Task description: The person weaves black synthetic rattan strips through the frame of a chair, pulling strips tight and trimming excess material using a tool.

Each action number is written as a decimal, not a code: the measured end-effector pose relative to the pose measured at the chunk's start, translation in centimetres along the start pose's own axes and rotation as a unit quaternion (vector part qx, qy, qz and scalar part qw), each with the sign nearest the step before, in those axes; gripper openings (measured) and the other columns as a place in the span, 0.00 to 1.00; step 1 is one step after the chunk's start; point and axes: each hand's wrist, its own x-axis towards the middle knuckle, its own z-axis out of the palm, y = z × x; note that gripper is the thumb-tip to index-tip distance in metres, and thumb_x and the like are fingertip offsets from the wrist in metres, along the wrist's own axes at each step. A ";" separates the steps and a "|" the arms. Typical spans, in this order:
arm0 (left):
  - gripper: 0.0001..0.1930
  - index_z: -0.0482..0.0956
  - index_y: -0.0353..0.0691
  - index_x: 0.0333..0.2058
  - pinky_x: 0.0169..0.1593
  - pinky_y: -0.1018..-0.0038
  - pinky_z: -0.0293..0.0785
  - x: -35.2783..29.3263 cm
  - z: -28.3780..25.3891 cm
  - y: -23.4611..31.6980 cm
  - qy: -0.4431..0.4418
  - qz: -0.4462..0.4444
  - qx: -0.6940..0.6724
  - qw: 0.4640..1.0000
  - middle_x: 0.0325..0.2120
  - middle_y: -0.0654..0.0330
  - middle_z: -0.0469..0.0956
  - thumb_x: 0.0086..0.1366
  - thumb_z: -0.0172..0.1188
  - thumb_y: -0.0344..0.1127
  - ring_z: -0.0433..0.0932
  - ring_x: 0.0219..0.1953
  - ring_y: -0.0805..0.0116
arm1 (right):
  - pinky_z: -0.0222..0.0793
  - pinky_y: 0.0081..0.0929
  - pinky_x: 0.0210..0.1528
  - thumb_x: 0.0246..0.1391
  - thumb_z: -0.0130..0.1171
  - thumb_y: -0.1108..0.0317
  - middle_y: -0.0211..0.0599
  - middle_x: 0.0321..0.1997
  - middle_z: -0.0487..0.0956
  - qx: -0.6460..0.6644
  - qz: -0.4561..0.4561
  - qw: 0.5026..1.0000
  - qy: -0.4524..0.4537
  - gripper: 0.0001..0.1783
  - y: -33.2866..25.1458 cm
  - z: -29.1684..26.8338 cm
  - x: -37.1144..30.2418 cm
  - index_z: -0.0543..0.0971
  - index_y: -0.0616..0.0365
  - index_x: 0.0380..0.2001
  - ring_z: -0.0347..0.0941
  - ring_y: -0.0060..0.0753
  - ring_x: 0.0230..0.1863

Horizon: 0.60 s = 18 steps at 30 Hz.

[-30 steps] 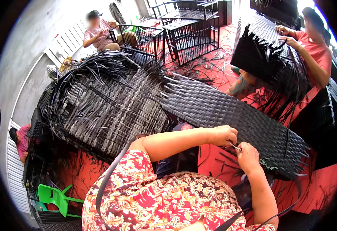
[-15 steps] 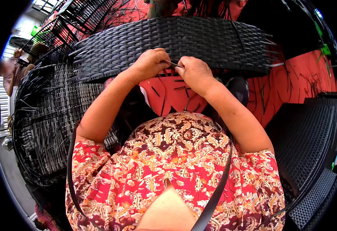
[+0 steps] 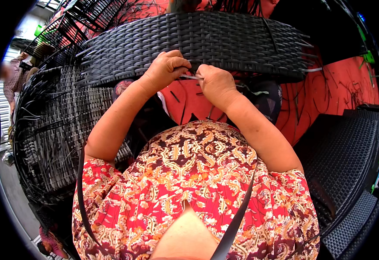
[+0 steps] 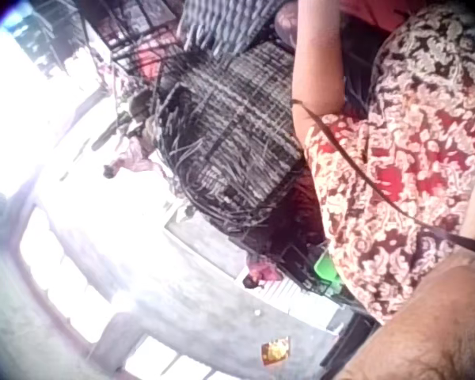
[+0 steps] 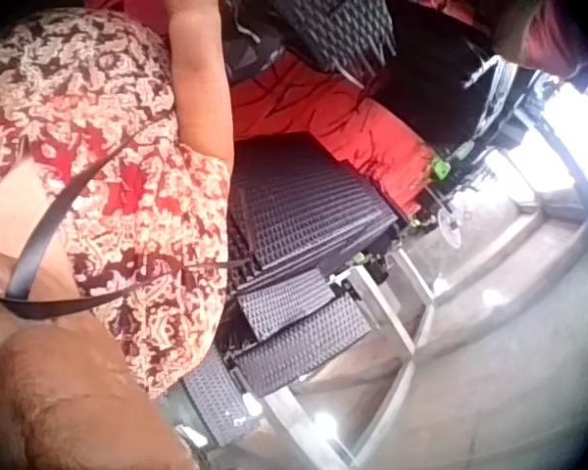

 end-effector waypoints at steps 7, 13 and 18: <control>0.07 0.78 0.43 0.30 0.41 0.69 0.65 -0.6 0.5 -0.1 0.026 0.049 0.049 0.997 0.27 0.64 0.72 0.49 0.61 0.28 0.73 0.33 0.63 | 0.70 0.38 0.33 0.51 0.55 0.68 0.42 0.28 0.77 0.083 0.042 0.995 -0.019 0.04 0.4 0.3 0.4 0.75 0.56 0.28 0.74 0.47 0.32; 0.09 0.78 0.47 0.28 0.42 0.71 0.63 -1.7 1.0 0.2 0.011 0.102 0.161 0.982 0.28 0.66 0.71 0.45 0.56 0.26 0.72 0.35 0.66 | 0.69 0.34 0.33 0.48 0.57 0.73 0.42 0.31 0.76 -0.028 -0.087 0.996 0.022 0.04 1.6 2.6 -0.4 0.73 0.58 0.30 0.73 0.47 0.32; 0.09 0.78 0.47 0.30 0.41 0.71 0.65 -1.6 1.1 -0.8 0.049 0.106 0.131 0.984 0.31 0.65 0.71 0.48 0.59 0.27 0.72 0.36 0.66 | 0.69 0.38 0.33 0.52 0.54 0.68 0.43 0.28 0.76 0.064 0.002 0.998 0.013 0.05 1.5 1.9 0.3 0.74 0.57 0.28 0.74 0.48 0.32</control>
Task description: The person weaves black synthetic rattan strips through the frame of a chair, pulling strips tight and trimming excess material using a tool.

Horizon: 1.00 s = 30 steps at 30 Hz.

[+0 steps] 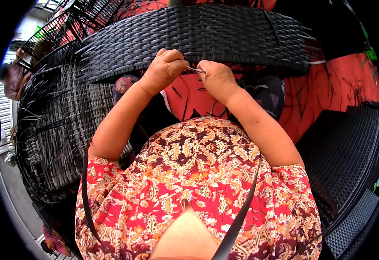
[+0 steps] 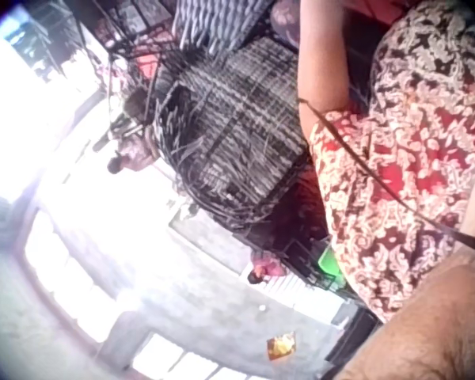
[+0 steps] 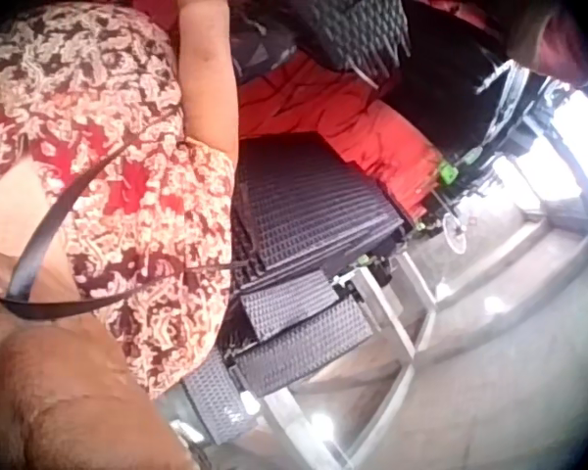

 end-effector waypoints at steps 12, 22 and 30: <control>0.08 0.75 0.39 0.29 0.39 0.69 0.72 1.7 -0.3 -0.7 -0.003 -0.024 -0.059 0.998 0.34 0.58 0.71 0.48 0.61 0.24 0.74 0.35 0.57 | 0.63 0.23 0.25 0.53 0.54 0.65 0.29 0.17 0.71 0.255 0.210 0.941 -0.079 0.10 -0.7 -1.9 1.7 0.74 0.60 0.23 0.65 0.21 0.20; 0.04 0.75 0.42 0.26 0.44 0.68 0.68 1.4 -0.3 -1.4 -0.044 -0.025 -0.117 0.992 0.35 0.62 0.72 0.50 0.61 0.28 0.73 0.39 0.62 | 0.71 0.41 0.33 0.50 0.51 0.71 0.41 0.27 0.76 -0.162 -0.057 0.985 0.002 0.04 0.2 0.5 0.0 0.73 0.54 0.31 0.74 0.49 0.31; 0.06 0.75 0.40 0.29 0.52 0.66 0.64 1.3 -1.2 -0.4 -0.065 -0.034 -0.048 0.996 0.47 0.59 0.67 0.51 0.60 0.26 0.70 0.46 0.59 | 0.72 0.26 0.39 0.54 0.52 0.75 0.41 0.35 0.79 0.082 0.037 0.995 0.037 0.15 1.6 3.8 -0.3 0.73 0.56 0.46 0.77 0.34 0.36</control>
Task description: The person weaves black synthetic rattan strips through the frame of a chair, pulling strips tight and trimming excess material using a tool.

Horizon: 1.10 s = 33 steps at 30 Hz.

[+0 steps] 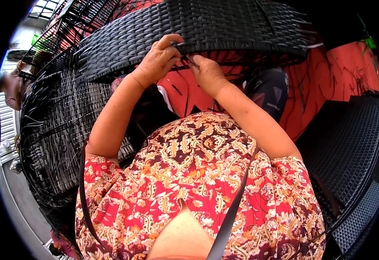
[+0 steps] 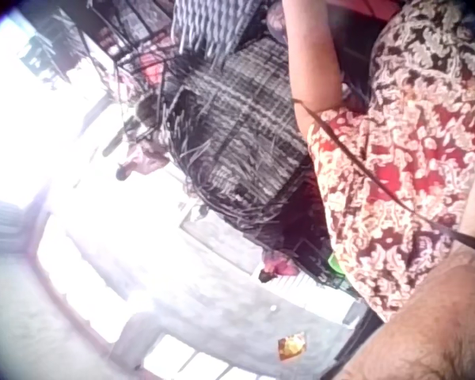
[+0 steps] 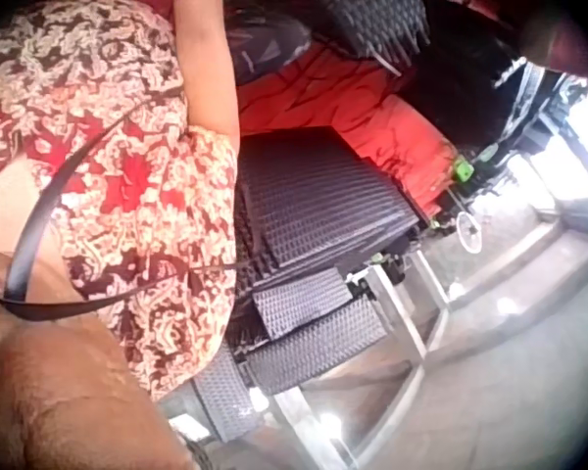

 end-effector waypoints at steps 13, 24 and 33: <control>0.04 0.78 0.38 0.29 0.40 0.75 0.72 0.7 0.5 -0.8 0.069 -0.074 -0.065 0.993 0.46 0.59 0.70 0.52 0.62 0.26 0.75 0.38 0.67 | 0.68 0.27 0.31 0.54 0.54 0.69 0.35 0.26 0.77 0.063 0.067 0.995 0.039 0.08 0.0 -0.1 0.9 0.76 0.60 0.35 0.71 0.31 0.28; 0.05 0.78 0.37 0.30 0.39 0.76 0.72 1.2 0.5 -0.5 0.081 -0.151 -0.119 0.978 0.45 0.60 0.72 0.53 0.63 0.27 0.75 0.36 0.69 | 0.57 0.16 0.21 0.54 0.51 0.68 0.23 0.16 0.68 0.129 0.141 0.958 -0.214 0.09 -2.8 -7.9 4.0 0.73 0.60 0.22 0.60 0.15 0.17; 0.06 0.78 0.42 0.28 0.40 0.74 0.73 0.8 0.4 -1.2 0.079 -0.071 -0.093 0.990 0.43 0.59 0.71 0.50 0.64 0.28 0.75 0.38 0.64 | 0.68 0.30 0.29 0.55 0.51 0.65 0.37 0.19 0.75 0.014 0.185 0.964 -0.192 0.10 -3.5 -7.2 3.2 0.76 0.60 0.28 0.71 0.32 0.21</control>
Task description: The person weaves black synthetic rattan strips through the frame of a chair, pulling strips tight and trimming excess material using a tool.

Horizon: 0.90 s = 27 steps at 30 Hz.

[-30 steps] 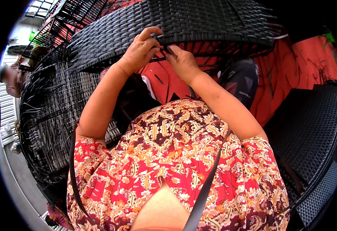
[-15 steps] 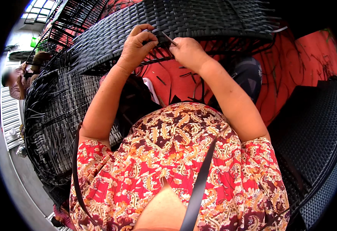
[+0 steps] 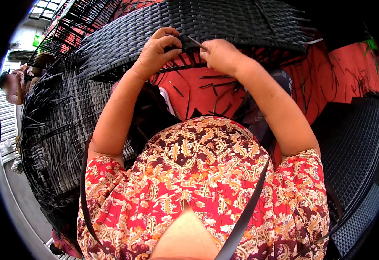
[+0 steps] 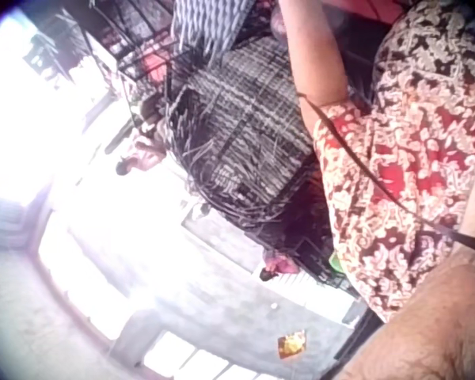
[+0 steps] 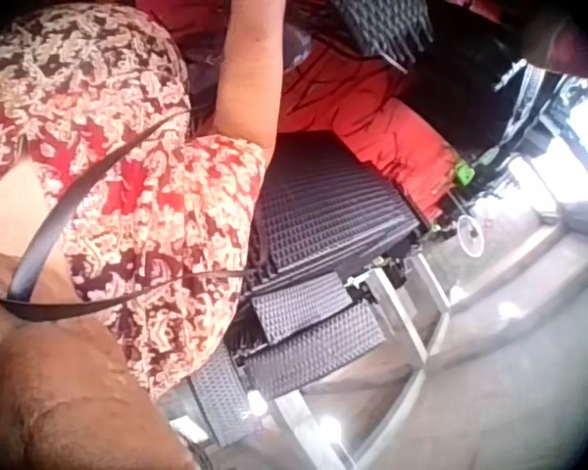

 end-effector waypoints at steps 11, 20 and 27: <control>0.09 0.78 0.45 0.29 0.42 0.74 0.72 0.6 -0.5 0.1 -0.045 0.035 0.030 0.998 0.44 0.62 0.71 0.48 0.65 0.26 0.74 0.40 0.64 | 0.70 0.22 0.32 0.60 0.48 0.68 0.30 0.29 0.77 0.076 -0.106 0.987 0.090 0.17 6.3 8.0 4.4 0.70 0.62 0.51 0.71 0.21 0.26; 0.06 0.76 0.38 0.29 0.35 0.81 0.72 0.7 -0.6 -0.2 -0.064 -0.046 0.009 0.997 0.43 0.64 0.71 0.51 0.63 0.25 0.74 0.34 0.77 | 0.68 0.18 0.28 0.60 0.44 0.74 0.31 0.30 0.76 0.262 -0.056 0.963 0.027 0.18 4.1 7.3 1.8 0.67 0.61 0.53 0.68 0.19 0.23; 0.06 0.76 0.37 0.30 0.35 0.82 0.71 0.7 -0.4 -0.3 -0.067 -0.085 -0.034 0.994 0.41 0.65 0.70 0.51 0.62 0.23 0.71 0.32 0.79 | 0.68 0.24 0.34 0.57 0.50 0.70 0.38 0.32 0.78 0.125 -0.124 0.974 0.139 0.13 4.3 7.9 2.9 0.74 0.61 0.44 0.72 0.29 0.29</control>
